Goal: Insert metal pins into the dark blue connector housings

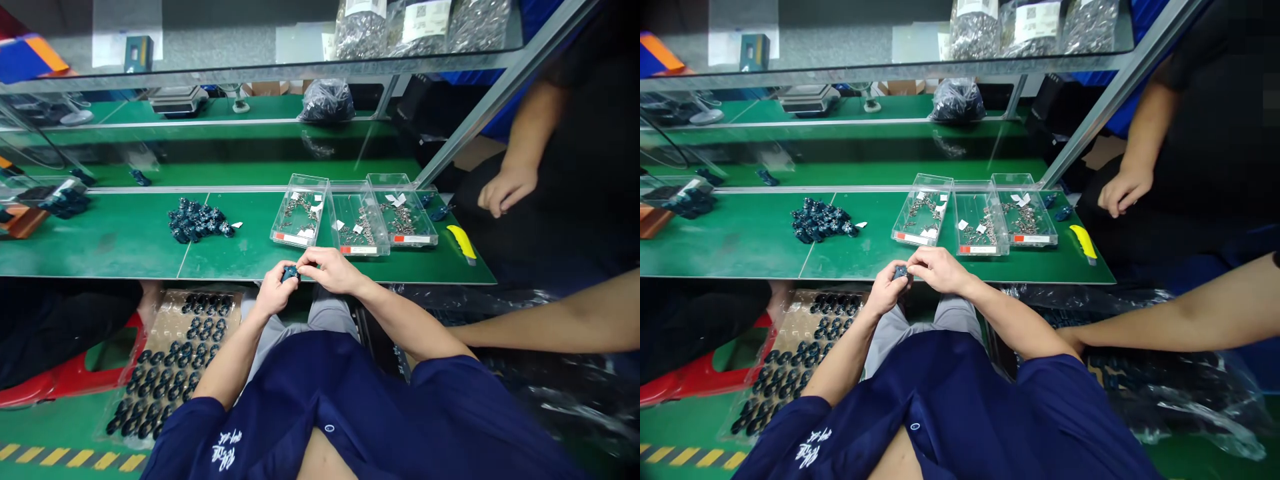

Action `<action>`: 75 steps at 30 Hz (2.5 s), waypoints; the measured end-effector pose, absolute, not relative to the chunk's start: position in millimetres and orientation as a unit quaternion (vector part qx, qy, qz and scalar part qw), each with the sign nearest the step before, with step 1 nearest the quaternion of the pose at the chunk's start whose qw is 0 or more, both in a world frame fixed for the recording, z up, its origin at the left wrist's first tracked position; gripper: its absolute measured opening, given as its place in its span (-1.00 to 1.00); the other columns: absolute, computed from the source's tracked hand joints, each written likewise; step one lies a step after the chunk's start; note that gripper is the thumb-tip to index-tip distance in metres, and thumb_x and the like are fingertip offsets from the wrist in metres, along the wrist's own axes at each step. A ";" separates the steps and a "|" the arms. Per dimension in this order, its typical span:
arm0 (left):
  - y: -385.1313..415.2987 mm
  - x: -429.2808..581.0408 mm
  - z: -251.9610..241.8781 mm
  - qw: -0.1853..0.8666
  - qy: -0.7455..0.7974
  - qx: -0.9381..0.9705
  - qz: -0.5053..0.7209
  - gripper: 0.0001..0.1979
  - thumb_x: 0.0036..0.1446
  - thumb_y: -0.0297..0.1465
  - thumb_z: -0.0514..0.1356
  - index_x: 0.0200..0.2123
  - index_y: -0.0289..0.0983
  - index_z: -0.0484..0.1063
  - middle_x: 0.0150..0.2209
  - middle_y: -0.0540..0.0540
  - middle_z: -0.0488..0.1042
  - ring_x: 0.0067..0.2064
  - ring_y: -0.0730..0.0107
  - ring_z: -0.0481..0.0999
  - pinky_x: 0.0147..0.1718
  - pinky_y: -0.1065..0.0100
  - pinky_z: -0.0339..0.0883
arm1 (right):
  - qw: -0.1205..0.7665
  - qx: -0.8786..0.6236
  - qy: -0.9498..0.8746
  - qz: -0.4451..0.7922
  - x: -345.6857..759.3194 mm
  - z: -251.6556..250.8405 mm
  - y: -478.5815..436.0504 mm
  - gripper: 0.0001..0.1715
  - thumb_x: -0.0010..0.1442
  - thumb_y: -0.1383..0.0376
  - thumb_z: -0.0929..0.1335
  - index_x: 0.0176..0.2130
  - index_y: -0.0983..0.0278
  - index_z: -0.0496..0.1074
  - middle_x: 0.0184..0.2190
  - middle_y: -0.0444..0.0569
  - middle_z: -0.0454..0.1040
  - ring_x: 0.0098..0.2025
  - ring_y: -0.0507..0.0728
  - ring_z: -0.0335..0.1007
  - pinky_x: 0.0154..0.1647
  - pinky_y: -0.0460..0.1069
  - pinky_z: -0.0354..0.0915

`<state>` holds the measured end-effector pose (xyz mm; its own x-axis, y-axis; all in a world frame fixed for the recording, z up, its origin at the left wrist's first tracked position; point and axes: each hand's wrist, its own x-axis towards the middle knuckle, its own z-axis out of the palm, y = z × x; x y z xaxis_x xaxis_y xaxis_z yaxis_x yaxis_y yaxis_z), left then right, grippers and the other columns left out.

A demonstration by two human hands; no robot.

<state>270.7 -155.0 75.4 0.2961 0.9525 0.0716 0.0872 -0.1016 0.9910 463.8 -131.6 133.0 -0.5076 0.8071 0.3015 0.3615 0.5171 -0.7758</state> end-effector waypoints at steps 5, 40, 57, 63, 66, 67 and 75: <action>-153.3 278.1 65.5 0.589 0.418 0.550 0.420 -0.74 0.12 -0.30 0.13 -0.15 -0.29 0.40 -0.44 0.00 0.47 -0.49 0.46 0.42 -0.51 0.43 0.25 | 0.352 -0.373 -0.782 0.355 464.9 117.1 -131.6 -0.84 0.24 0.31 0.36 -0.33 0.32 0.52 -0.36 -0.04 0.51 -0.33 0.05 0.39 -0.26 -0.05 0.27; -119.5 229.8 48.0 0.608 0.414 0.362 0.573 -0.46 -0.01 -0.23 0.37 0.03 -0.30 0.41 -0.15 -0.18 0.56 -0.18 0.23 0.60 -0.11 0.16 0.45 | 0.312 -0.455 -0.679 0.485 445.2 91.5 -16.5 -0.61 0.20 0.25 0.38 0.00 0.34 0.51 -0.42 -0.06 0.55 -0.41 0.05 0.47 -0.36 -0.05 0.39; -136.0 263.1 66.4 0.529 0.440 0.415 0.596 -0.45 -0.08 -0.32 0.40 -0.02 -0.27 0.33 -0.33 0.01 0.45 -0.48 0.57 0.40 -0.44 0.44 0.36 | 0.504 -0.425 -0.528 0.535 399.9 70.9 -142.0 -0.70 0.13 0.10 0.45 -0.25 0.27 0.51 -0.33 -0.01 0.59 -0.29 0.13 0.53 -0.17 0.06 0.51; -137.9 262.5 66.2 0.532 0.483 0.440 0.539 -0.45 -0.13 -0.33 0.42 -0.03 -0.30 0.40 -0.27 -0.05 0.50 -0.36 0.45 0.49 -0.38 0.40 0.43 | 0.468 -0.421 -0.662 0.407 418.6 75.6 -147.7 -0.76 0.25 0.21 0.38 -0.11 0.21 0.57 -0.22 0.01 0.58 -0.19 0.14 0.53 -0.07 0.07 0.48; -138.6 261.2 67.9 0.534 0.481 0.463 0.519 -0.45 -0.07 -0.33 0.40 0.02 -0.29 0.40 -0.28 -0.04 0.50 -0.43 0.51 0.45 -0.43 0.43 0.41 | 0.461 -0.419 -0.671 0.401 424.4 72.0 -144.8 -0.80 0.26 0.23 0.36 -0.19 0.22 0.58 -0.22 0.02 0.57 -0.23 0.13 0.52 -0.12 0.05 0.47; -139.0 260.0 69.1 0.531 0.481 0.472 0.514 -0.45 -0.03 -0.32 0.38 0.05 -0.28 0.39 -0.28 -0.04 0.50 -0.46 0.54 0.43 -0.44 0.44 0.40 | 0.465 -0.418 -0.658 0.420 426.5 71.2 -142.5 -0.81 0.25 0.23 0.36 -0.21 0.23 0.57 -0.19 0.03 0.56 -0.23 0.12 0.51 -0.15 0.04 0.48; -139.4 251.1 79.5 0.577 0.429 0.481 0.502 -0.18 -0.03 -0.22 0.42 0.27 -0.25 0.22 -0.09 -0.20 0.51 -0.18 0.25 0.54 -0.33 0.28 0.54 | 0.454 -0.381 -0.633 0.498 443.1 97.4 -119.1 -0.82 0.13 0.20 0.43 -0.33 0.28 0.48 -0.34 -0.05 0.53 -0.27 0.09 0.43 -0.18 0.02 0.37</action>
